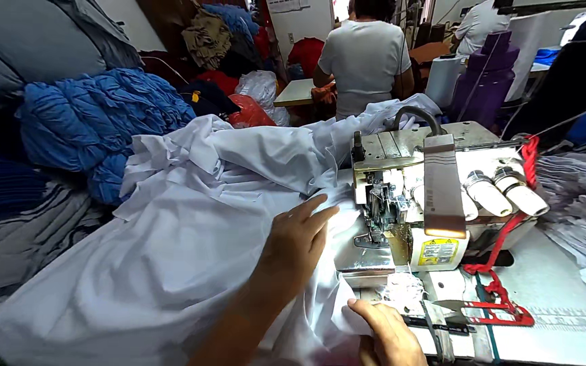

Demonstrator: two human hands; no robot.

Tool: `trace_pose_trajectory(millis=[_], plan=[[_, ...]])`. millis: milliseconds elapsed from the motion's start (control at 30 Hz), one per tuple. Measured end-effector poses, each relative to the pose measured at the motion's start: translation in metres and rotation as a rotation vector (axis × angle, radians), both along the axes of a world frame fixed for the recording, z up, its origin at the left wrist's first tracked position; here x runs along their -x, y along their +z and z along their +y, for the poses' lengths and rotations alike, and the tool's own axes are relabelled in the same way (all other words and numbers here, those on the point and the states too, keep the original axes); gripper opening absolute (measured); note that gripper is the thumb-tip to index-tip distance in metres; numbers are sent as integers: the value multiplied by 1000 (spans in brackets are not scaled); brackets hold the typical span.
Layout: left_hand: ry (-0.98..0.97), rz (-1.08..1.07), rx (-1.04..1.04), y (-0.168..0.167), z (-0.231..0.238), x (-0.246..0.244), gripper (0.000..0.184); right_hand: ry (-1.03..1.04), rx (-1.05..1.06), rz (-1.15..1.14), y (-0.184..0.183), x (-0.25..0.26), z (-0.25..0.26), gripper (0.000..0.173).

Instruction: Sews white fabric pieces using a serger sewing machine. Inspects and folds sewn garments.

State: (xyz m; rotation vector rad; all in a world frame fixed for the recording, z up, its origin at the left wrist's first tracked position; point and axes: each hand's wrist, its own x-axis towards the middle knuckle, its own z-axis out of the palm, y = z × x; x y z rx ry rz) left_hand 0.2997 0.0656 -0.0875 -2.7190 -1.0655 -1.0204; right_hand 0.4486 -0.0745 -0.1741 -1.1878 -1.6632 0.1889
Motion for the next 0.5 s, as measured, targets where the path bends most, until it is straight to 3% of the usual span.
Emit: trace_pose_trajectory(millis=[67, 200, 300, 400, 500], plan=[[-102, -13, -33, 5, -29, 19, 36, 130, 21, 130, 8, -5, -7, 33], [-456, 113, 170, -8, -55, 25, 31, 312, -36, 238, 16, -8, -14, 26], [-503, 133, 198, -19, -46, 24, 24, 350, -56, 292, 18, -5, -16, 26], [-489, 31, 228, -9, -37, 25, 25, 319, -20, 345, 17, -5, -16, 26], [-370, -66, 194, 5, -35, 18, 35, 190, 114, 408, 14, -3, -13, 51]])
